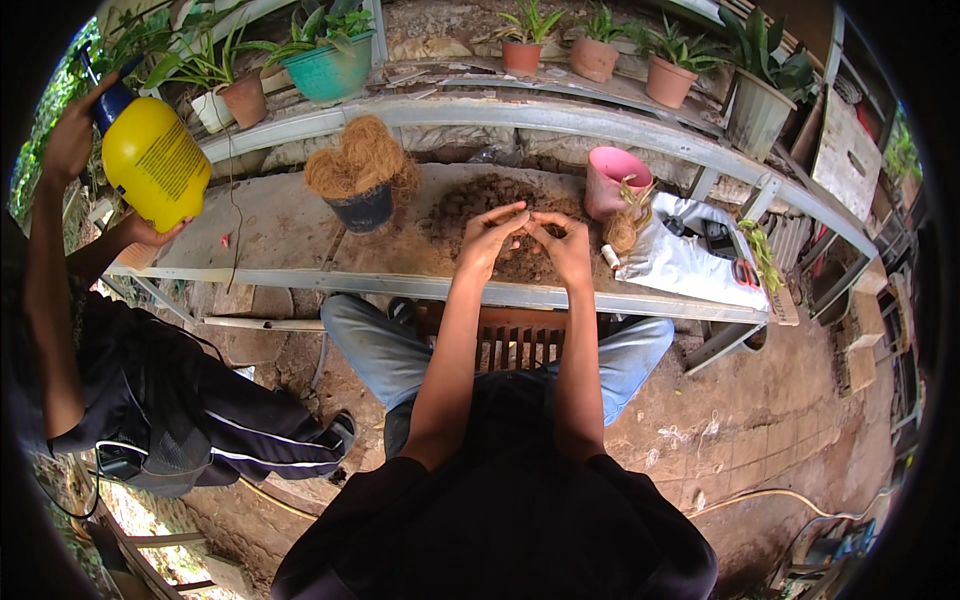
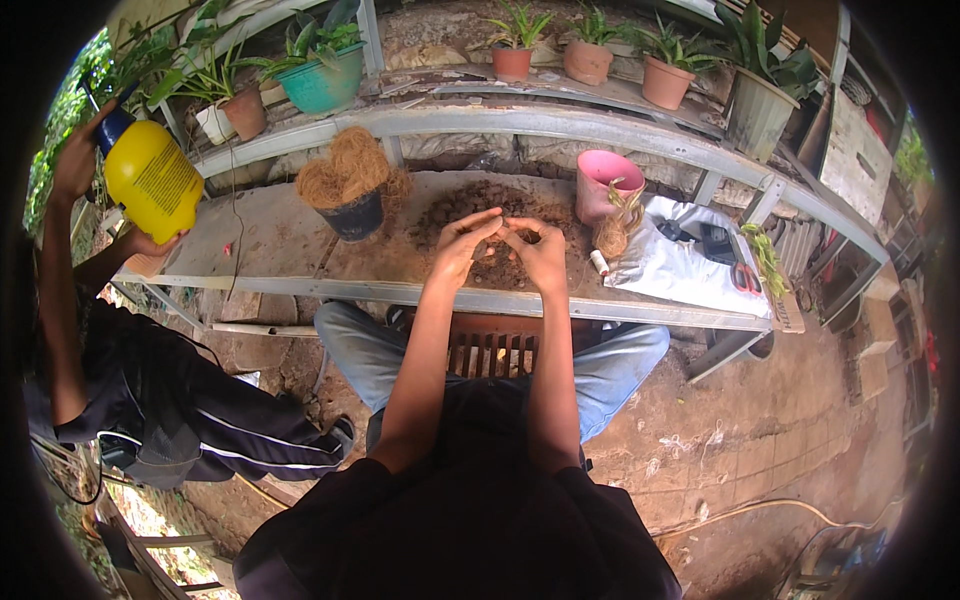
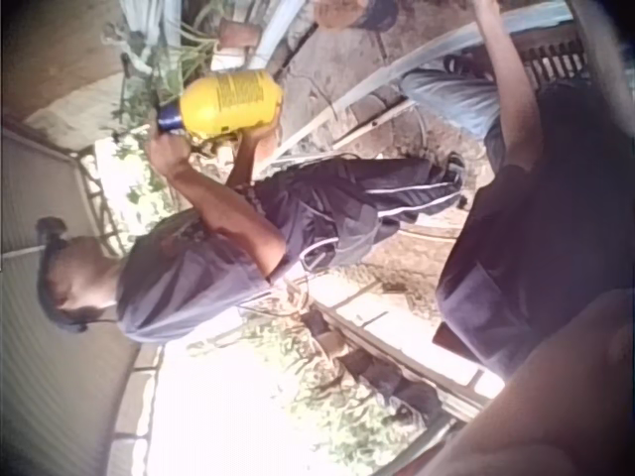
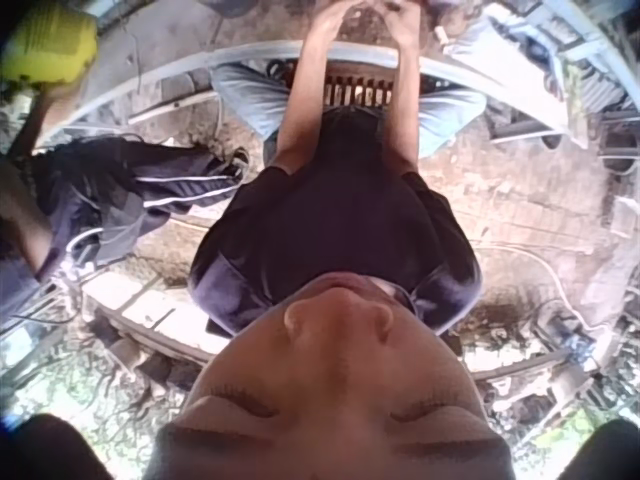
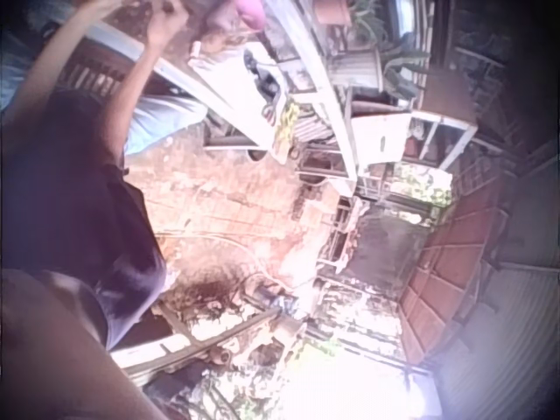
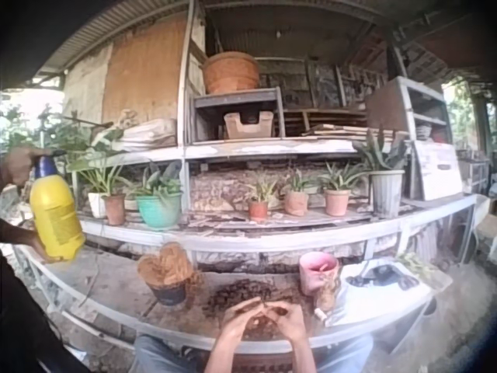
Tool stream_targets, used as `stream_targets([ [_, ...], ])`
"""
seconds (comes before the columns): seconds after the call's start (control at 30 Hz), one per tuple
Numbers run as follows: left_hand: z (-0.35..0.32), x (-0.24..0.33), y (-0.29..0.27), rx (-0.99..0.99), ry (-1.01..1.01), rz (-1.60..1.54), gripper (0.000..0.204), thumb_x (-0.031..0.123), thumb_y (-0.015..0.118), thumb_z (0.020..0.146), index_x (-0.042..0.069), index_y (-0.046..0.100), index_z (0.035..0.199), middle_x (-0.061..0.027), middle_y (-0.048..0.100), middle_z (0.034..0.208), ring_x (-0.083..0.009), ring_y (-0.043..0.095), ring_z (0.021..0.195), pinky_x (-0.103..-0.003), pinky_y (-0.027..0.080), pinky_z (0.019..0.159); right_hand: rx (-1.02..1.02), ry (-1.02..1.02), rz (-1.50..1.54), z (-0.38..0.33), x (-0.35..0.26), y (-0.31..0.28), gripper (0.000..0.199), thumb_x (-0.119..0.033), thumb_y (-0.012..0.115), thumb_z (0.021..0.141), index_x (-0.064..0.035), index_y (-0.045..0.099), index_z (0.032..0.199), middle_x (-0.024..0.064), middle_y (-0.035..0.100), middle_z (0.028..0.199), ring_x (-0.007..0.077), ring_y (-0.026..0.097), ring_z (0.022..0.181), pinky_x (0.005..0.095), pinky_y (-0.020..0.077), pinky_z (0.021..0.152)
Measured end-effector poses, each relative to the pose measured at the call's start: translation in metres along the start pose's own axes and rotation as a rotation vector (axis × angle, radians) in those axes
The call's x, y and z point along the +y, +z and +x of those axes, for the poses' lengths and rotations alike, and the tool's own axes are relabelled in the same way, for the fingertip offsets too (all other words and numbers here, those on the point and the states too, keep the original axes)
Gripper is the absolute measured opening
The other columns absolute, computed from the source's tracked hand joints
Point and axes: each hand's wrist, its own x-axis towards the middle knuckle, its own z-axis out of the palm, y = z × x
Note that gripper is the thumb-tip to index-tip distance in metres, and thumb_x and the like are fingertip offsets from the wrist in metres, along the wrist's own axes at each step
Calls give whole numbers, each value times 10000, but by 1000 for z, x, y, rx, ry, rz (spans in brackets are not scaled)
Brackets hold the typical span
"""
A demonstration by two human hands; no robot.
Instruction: The person sits at a workbench and repeatedly forms small balls of soil or compost by hand. They then pick up a small plant cutting and wrap its roots with the soil balls, preparing it for planting.
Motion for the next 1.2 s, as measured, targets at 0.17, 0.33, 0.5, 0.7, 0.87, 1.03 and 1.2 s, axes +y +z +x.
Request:
stream_targets([
  [0.17, 3, -2, 0, 44, -15, 115, 276, 271, 744, 849, 58, 722, 1024, -44, 673, 856, -133, 626, 801, -300, 498, 609, 44, -157, -225, 3, 4, -2, 208, -91, 766, 770, 42, 708, 919, 84, 698, 809, 119, 628, 676, 273, 500, 630],
  [0.33, 3, -9, 10, 121, -3, 83, 277, 293, 732, 860, 62, 720, 1012, -29, 664, 842, -116, 602, 753, -294, 506, 604, 117, -146, -261, 4, 5, 5, 215, -88, 741, 769, 45, 691, 931, 100, 695, 804, 148, 638, 682, 292, 502, 679],
  [0.5, 5, -13, 16, 127, 15, -49, 272, 282, 718, 874, 55, 710, 1024, -28, 659, 845, -111, 597, 729, -283, 505, 598, 112, -142, -190, 9, 12, 5, 221, -52, 722, 775, 40, 685, 973, 92, 680, 804, 150, 634, 690, 295, 493, 666],
  [0.7, 6, -10, 5, 42, 14, 69, 225, 247, 716, 878, 32, 725, 944, -19, 621, 741, -109, 585, 694, -272, 476, 577, 18, -129, -192, 3, 4, -1, 206, -24, 707, 793, 25, 685, 992, 90, 659, 833, 153, 614, 729, 288, 477, 680],
  [0.87, 5, -11, 1, -2, -11, 27, 204, 247, 716, 878, 44, 723, 863, -20, 610, 709, -112, 584, 683, -270, 473, 574, -7, -286, -275, 4, 9, -3, 195, -30, 697, 818, 10, 683, 1008, 92, 658, 837, 148, 610, 707, 284, 477, 668],
  [1.03, 5, -20, 13, 96, -94, -151, 239, 299, 665, 915, 77, 690, 832, -7, 606, 749, -108, 579, 689, -283, 505, 600, -12, -151, -114, 5, 11, 7, 179, -37, 667, 863, 35, 631, 1023, 68, 641, 864, 111, 607, 732, 255, 480, 641],
  [1.2, 15, -35, 12, 98, -156, -400, 248, 285, 606, 952, 77, 668, 833, -7, 571, 708, -105, 565, 651, -294, 529, 625, -12, -93, 8, 6, 16, 13, 172, -29, 640, 886, 27, 587, 1039, 49, 615, 866, 85, 590, 696, 231, 473, 579],
])
